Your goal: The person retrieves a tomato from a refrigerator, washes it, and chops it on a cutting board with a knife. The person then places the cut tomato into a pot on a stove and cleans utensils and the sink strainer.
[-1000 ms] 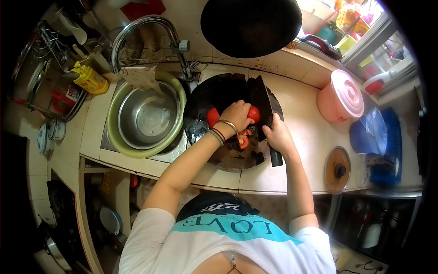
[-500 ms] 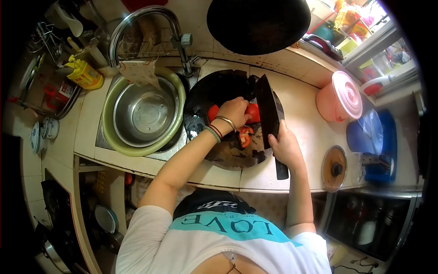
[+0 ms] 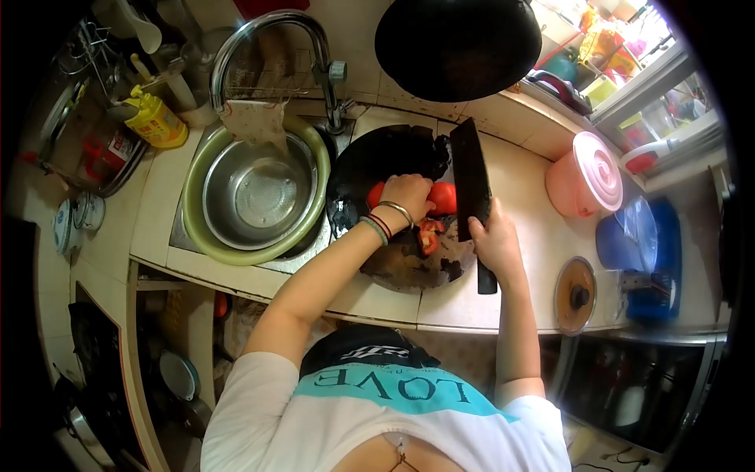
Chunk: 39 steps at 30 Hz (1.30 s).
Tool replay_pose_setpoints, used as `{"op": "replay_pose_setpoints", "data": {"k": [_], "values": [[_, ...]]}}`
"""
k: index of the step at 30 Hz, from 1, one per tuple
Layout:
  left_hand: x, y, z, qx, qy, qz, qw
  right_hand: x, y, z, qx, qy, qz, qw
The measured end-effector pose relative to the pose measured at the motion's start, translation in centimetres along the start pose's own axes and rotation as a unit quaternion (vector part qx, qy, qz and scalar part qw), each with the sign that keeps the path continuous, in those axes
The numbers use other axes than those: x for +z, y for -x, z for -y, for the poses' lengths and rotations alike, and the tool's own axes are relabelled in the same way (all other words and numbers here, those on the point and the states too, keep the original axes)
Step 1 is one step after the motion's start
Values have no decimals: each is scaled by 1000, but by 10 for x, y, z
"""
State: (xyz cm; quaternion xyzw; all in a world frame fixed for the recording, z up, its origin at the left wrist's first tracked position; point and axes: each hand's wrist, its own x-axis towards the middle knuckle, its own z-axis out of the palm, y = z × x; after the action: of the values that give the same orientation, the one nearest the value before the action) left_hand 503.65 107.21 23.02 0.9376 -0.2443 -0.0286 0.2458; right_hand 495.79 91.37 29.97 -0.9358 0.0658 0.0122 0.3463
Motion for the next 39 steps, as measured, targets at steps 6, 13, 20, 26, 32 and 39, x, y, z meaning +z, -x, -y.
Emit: {"op": "replay_pose_setpoints", "data": {"k": [6, 13, 20, 26, 32, 39], "values": [[-3, 0, 2, -12, 13, 8, 1000, -7, 22, 9, -35, 93, 53, 994], [0, 1, 0, 3, -30, 9, 1000, 25, -16, 1, -31, 113, 79, 990], [7, 6, 9, 3, -32, -16, 999, 5, 0, 21, -42, 124, 26, 991], [7, 8, 11, 10, -28, -49, 998, -5, 26, 29, -61, 153, 57, 985], [13, 8, 13, 17, -31, -64, 997, 1, 26, 23, -77, 189, 74, 976], [14, 8, 10, 9, -48, -42, 998, 28, -15, 13, -78, 172, 83, 978]]}}
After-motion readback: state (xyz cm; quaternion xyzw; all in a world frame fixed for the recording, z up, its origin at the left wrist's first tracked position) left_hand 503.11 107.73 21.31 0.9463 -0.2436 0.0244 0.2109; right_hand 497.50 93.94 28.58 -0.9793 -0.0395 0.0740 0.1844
